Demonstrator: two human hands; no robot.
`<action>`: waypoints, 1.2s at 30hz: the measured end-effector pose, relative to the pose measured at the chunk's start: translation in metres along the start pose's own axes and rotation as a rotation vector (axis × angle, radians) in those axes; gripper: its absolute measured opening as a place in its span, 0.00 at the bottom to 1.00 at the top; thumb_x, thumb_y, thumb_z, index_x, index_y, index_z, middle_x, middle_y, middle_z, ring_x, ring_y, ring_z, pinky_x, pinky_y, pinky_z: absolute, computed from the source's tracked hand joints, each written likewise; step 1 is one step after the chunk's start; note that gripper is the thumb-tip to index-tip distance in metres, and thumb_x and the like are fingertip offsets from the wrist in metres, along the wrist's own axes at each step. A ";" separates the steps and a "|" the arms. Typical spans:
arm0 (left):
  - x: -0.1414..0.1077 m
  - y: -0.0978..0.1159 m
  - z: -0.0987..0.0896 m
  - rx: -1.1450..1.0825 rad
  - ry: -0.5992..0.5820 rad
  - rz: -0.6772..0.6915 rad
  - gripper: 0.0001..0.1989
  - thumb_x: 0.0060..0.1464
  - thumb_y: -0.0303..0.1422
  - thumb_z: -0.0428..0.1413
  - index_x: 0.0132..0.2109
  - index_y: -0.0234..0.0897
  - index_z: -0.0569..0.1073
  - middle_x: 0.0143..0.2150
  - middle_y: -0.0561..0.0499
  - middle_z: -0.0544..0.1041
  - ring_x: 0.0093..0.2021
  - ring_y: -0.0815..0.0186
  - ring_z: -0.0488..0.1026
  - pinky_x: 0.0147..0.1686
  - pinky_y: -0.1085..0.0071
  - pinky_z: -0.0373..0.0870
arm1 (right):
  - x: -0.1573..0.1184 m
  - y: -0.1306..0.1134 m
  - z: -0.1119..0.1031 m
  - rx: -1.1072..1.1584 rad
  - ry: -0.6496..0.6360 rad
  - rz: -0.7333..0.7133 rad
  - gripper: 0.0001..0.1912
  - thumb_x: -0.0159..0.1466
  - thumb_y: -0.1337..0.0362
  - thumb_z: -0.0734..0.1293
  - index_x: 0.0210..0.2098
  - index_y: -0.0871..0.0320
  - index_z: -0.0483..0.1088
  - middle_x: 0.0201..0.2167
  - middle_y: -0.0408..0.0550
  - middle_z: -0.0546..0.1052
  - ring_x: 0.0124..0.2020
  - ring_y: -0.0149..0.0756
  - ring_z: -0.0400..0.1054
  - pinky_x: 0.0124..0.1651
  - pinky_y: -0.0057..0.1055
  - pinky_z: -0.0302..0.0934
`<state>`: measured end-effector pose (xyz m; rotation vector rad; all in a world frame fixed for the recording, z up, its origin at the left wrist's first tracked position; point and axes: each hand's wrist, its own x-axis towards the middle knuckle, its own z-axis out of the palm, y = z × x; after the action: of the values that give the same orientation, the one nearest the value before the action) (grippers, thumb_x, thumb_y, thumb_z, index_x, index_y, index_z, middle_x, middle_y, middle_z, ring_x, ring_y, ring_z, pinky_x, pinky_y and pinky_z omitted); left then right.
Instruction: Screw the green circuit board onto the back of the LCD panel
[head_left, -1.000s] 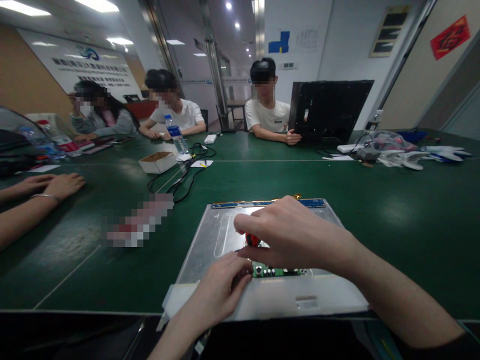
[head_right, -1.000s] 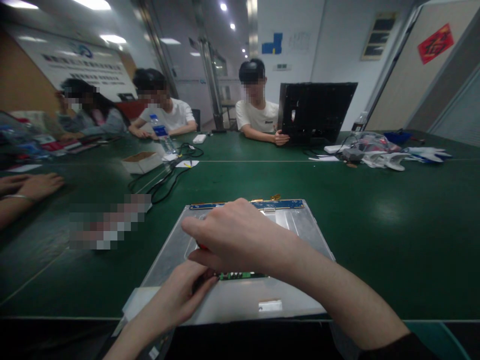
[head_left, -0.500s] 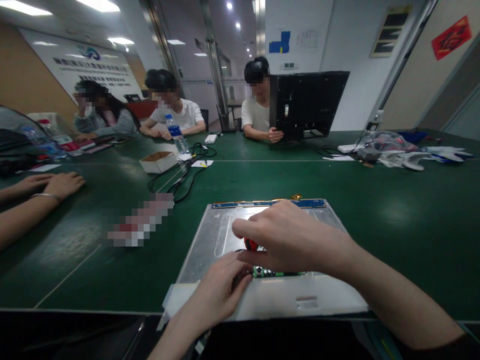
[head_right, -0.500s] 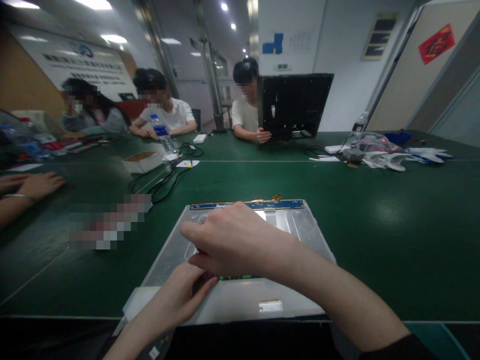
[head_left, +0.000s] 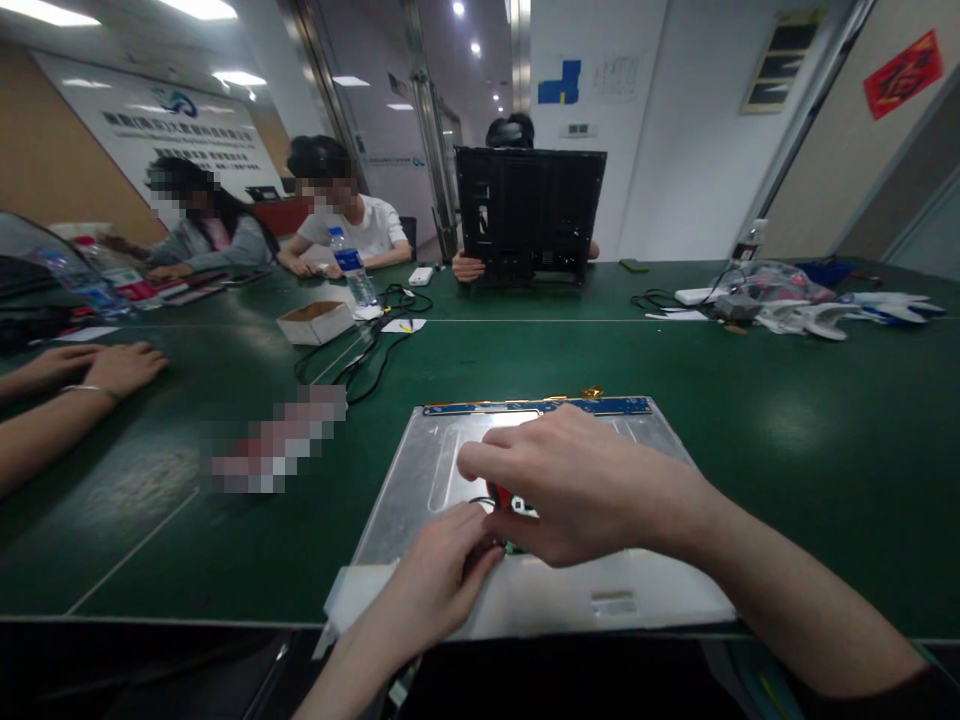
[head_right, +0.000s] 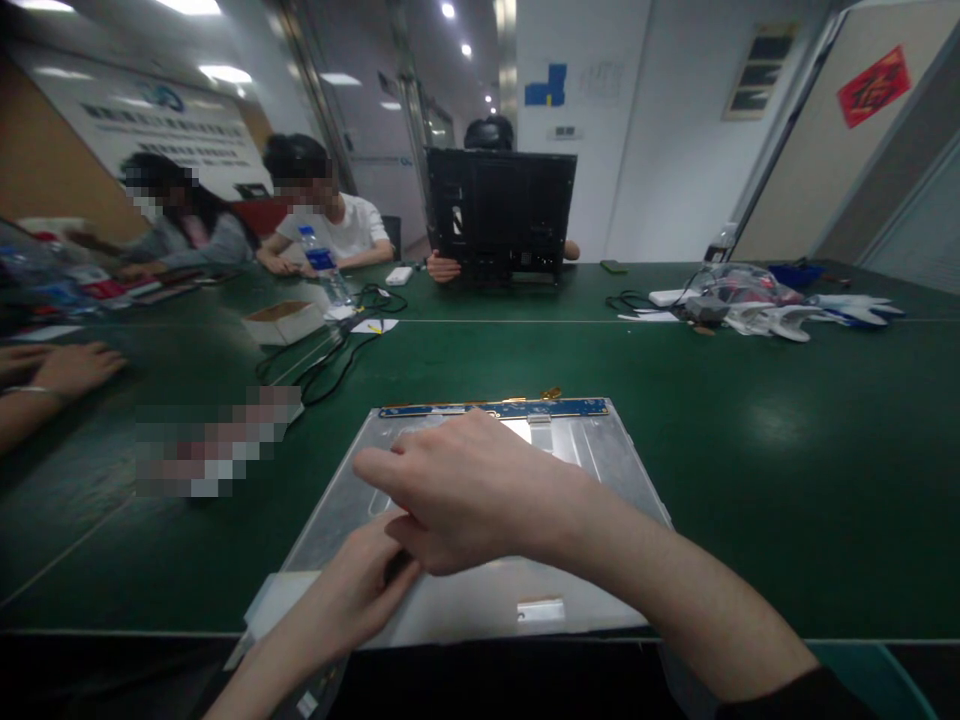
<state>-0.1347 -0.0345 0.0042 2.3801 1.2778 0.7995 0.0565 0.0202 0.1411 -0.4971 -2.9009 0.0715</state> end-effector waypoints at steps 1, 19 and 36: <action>0.000 0.000 0.000 -0.005 -0.003 0.005 0.06 0.57 0.25 0.48 0.37 0.37 0.69 0.35 0.49 0.76 0.37 0.61 0.73 0.37 0.68 0.68 | 0.000 0.000 0.000 -0.005 -0.003 0.001 0.08 0.63 0.64 0.63 0.42 0.58 0.65 0.33 0.45 0.75 0.27 0.32 0.65 0.23 0.30 0.44; 0.000 0.001 0.000 -0.012 0.000 -0.013 0.07 0.56 0.25 0.49 0.37 0.38 0.71 0.35 0.49 0.77 0.37 0.60 0.74 0.38 0.68 0.68 | 0.001 0.000 0.005 -0.048 0.049 0.030 0.07 0.64 0.63 0.63 0.40 0.59 0.66 0.30 0.46 0.76 0.26 0.32 0.66 0.24 0.30 0.39; 0.000 0.004 -0.002 0.000 -0.033 -0.054 0.07 0.57 0.25 0.48 0.36 0.37 0.70 0.35 0.49 0.76 0.36 0.60 0.73 0.36 0.67 0.68 | 0.001 0.000 0.003 -0.055 0.047 0.024 0.07 0.64 0.62 0.63 0.40 0.59 0.66 0.30 0.46 0.76 0.26 0.33 0.67 0.24 0.30 0.40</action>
<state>-0.1336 -0.0370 0.0076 2.3377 1.3231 0.7414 0.0556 0.0207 0.1386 -0.5352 -2.8574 -0.0161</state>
